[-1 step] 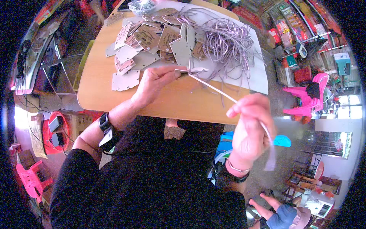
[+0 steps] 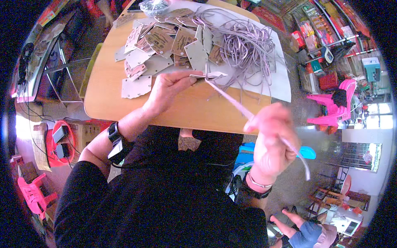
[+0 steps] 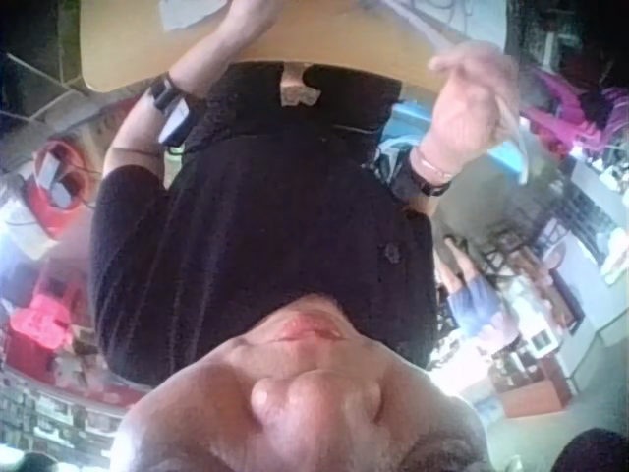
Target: Threading laces through pre-cut cardboard shoe components.
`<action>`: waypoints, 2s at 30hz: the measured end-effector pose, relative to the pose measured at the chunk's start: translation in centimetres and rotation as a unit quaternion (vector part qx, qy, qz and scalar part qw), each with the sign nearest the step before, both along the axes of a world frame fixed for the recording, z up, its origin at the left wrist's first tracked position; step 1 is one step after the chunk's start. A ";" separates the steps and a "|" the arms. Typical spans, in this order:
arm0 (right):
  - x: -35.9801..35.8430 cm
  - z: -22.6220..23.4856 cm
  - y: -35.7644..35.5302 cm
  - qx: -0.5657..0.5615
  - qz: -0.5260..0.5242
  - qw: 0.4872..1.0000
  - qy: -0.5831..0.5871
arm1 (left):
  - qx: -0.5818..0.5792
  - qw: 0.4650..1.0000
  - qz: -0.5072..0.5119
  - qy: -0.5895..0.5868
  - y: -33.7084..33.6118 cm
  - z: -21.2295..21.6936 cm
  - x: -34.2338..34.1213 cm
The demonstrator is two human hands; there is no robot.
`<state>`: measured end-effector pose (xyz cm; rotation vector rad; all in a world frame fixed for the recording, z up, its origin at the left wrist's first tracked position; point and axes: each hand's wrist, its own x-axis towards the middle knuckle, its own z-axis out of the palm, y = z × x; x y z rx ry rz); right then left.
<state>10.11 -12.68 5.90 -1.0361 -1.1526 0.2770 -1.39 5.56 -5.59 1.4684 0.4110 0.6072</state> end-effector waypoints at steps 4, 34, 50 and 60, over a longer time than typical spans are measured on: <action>-0.4 0.9 -0.7 -0.123 0.203 0.965 -0.109 | -0.131 0.991 -0.009 -0.032 0.3 0.2 0.2; -1.4 -4.7 2.4 -0.462 0.283 0.828 -0.146 | -0.213 0.968 -0.040 -0.125 0.4 1.0 -0.2; 0.7 -5.5 2.1 -0.503 0.046 0.863 -0.023 | -0.153 0.986 -0.005 -0.060 0.2 1.0 -0.2; 2.8 -3.3 3.6 -0.298 -0.145 0.941 -0.062 | -0.014 1.000 0.001 -0.015 0.0 0.1 0.2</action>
